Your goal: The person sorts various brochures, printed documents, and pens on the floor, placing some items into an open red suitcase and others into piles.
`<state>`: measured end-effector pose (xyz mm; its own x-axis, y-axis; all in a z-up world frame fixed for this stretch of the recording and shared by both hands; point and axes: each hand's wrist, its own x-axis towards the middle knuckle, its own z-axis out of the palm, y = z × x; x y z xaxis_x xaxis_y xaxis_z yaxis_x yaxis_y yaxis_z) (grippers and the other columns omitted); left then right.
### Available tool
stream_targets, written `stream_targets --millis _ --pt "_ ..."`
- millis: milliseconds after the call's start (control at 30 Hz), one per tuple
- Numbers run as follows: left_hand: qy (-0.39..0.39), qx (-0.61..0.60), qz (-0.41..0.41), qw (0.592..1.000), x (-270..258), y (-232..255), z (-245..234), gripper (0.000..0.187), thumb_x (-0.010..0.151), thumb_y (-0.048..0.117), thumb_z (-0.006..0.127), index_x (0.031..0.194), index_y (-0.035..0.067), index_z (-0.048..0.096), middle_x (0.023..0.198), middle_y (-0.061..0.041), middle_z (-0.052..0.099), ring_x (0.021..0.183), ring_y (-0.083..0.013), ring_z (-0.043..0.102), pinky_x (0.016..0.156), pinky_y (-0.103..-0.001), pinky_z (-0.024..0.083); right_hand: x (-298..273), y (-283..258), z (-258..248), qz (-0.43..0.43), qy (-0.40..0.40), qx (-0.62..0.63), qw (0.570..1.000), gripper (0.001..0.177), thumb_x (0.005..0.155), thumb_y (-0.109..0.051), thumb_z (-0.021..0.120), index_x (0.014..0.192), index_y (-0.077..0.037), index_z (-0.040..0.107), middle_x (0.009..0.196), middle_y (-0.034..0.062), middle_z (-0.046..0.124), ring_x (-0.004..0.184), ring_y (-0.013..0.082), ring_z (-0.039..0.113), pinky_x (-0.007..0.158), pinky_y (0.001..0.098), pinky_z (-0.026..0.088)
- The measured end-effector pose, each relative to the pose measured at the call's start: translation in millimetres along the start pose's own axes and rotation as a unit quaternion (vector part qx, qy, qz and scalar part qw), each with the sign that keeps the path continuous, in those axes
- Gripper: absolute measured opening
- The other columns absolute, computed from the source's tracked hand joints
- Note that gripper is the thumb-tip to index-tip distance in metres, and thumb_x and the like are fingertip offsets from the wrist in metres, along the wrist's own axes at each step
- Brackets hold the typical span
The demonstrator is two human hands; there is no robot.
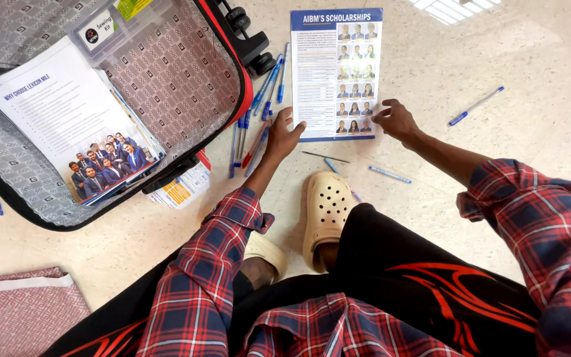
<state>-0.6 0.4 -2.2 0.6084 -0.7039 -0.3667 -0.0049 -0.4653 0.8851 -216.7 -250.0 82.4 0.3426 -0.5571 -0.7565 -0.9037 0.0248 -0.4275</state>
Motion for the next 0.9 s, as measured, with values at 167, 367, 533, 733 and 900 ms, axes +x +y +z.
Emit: stream_targets --millis 167,367,533,733,900 --pt "-0.001 -0.038 -0.036 0.999 7.2 -2.4 4.1 0.073 0.087 0.029 0.078 0.145 -0.002 0.047 0.143 -0.023 0.057 0.129 -0.0324 0.06 0.103 -0.042 0.052 22.7 1.5 2.3 -0.01 -0.03 0.076 0.997 0.064 0.093 -0.015 0.069 0.147 0.005 0.04 0.123 0.021 0.066 0.105 0.0265 0.068 0.084 0.0398 0.059" --pt "-0.009 -0.069 -0.051 0.996 8.3 -2.3 5.1 0.069 0.087 0.03 0.077 0.142 -0.003 0.05 0.141 -0.022 0.06 0.128 -0.0312 0.062 0.104 -0.041 0.053 27.4 -5.9 3.9 0.03 -0.047 0.123 0.991 0.06 0.094 -0.015 0.068 0.143 0.003 0.038 0.112 0.0197 0.068 0.1 0.0253 0.07 0.081 0.0401 0.059" --pt "0.001 -0.02 -0.037 0.999 5.5 0.8 8.6 0.067 0.087 0.029 0.076 0.141 -0.002 0.052 0.14 -0.019 0.062 0.126 -0.0288 0.064 0.103 -0.04 0.053 28.1 -9.4 3.3 0.044 -0.06 0.111 0.991 0.053 0.094 -0.02 0.071 0.137 0.001 0.047 0.11 0.0185 0.066 0.099 0.0254 0.066 0.081 0.0417 0.057" --pt "-0.003 -0.057 -0.045 0.997 9.3 -1.9 6.6 0.066 0.088 0.028 0.075 0.141 -0.002 0.05 0.139 -0.018 0.063 0.125 -0.0283 0.065 0.102 -0.038 0.054 24.0 -21.8 1.9 0.04 -0.082 0.12 0.989 0.053 0.099 -0.034 0.07 0.13 0.005 0.054 0.116 0.0214 0.067 0.103 0.0279 0.067 0.085 0.0443 0.056" --pt "0.013 -0.01 -0.041 0.999 10.7 -7.5 14.0 0.064 0.086 0.028 0.077 0.138 -0.002 0.054 0.136 -0.018 0.064 0.121 -0.0283 0.066 0.099 -0.039 0.054 2.4 -43.2 -4.7 -0.041 -0.174 0.328 0.927 0.042 0.097 -0.011 0.063 0.131 0.008 0.047 0.124 0.0243 0.067 0.115 0.0319 0.071 0.099 0.0466 0.063"
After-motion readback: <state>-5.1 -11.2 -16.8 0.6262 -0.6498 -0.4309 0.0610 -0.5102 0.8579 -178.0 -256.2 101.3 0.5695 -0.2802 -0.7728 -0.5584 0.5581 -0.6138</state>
